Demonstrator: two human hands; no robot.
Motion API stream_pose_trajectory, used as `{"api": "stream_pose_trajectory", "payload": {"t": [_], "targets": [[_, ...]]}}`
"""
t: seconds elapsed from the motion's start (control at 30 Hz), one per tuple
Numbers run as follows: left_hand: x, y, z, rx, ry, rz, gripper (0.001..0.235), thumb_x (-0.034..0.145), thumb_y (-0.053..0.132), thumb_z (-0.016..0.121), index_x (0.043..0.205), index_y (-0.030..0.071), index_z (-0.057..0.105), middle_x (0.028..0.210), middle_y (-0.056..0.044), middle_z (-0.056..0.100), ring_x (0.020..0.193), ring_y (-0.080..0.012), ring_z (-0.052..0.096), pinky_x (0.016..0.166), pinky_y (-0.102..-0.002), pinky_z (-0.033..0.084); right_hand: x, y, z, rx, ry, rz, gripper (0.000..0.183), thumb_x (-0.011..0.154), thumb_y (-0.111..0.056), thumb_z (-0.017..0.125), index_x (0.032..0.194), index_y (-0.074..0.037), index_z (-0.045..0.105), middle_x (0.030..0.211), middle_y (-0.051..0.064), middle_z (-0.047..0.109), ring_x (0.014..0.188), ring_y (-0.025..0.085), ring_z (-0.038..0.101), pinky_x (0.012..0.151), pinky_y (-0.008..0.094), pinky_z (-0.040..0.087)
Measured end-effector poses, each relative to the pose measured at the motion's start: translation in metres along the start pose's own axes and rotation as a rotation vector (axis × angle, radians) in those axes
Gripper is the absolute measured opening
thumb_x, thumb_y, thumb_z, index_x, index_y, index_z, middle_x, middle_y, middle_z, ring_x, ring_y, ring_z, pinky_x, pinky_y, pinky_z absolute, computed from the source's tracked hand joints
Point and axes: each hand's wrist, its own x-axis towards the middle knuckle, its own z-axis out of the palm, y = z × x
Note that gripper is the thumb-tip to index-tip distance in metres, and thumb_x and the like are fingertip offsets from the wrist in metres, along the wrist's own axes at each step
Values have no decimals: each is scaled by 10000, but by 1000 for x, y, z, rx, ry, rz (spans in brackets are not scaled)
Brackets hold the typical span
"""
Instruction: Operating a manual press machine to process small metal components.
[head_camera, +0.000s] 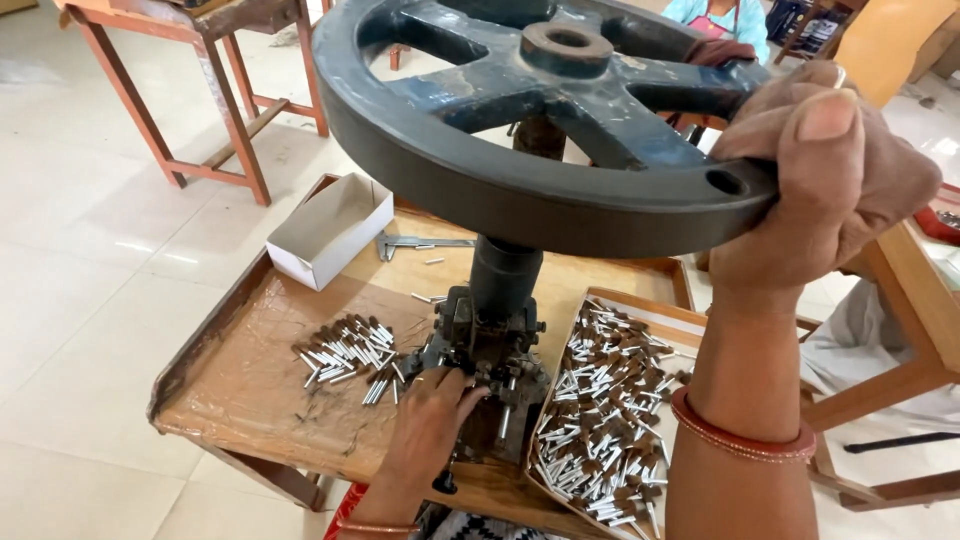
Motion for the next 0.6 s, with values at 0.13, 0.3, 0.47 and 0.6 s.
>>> {"api": "stream_pose_trajectory", "payload": {"t": [0.13, 0.3, 0.47, 0.6], "targets": [[6, 22, -42, -19, -43, -9, 650, 759, 560, 764, 1177, 64, 716, 1066, -152, 653, 955, -322, 620, 707, -471, 539, -4, 8, -2, -27, 7, -61, 555, 1174, -210, 549, 764, 157, 625, 706, 208, 608, 625, 250, 525, 664, 338, 430], [-12, -12, -23, 265, -52, 210, 656, 776, 717, 637, 1228, 247, 710, 1264, -154, 546, 1082, -321, 510, 886, -546, 392, -4, 1, -2, -12, -10, -22, 581, 1185, -224, 540, 745, 150, 612, 700, 193, 596, 606, 239, 480, 646, 329, 390], [-16, -19, -17, 286, -66, 227, 660, 765, 712, 638, 1246, 263, 692, 1290, -170, 530, 1122, -334, 491, 863, -539, 367, 0, -3, 1, -28, -20, -31, 605, 1176, -247, 529, 728, 150, 620, 667, 173, 581, 591, 222, 460, 611, 310, 342], [-22, -7, -24, 215, -58, 172, 602, 796, 588, 725, 1283, 235, 691, 1162, -95, 586, 1091, -290, 510, 904, -530, 366, -5, -28, 12, -182, -73, 18, 594, 1196, -259, 543, 745, 117, 630, 670, 160, 585, 566, 207, 425, 616, 313, 354]]}}
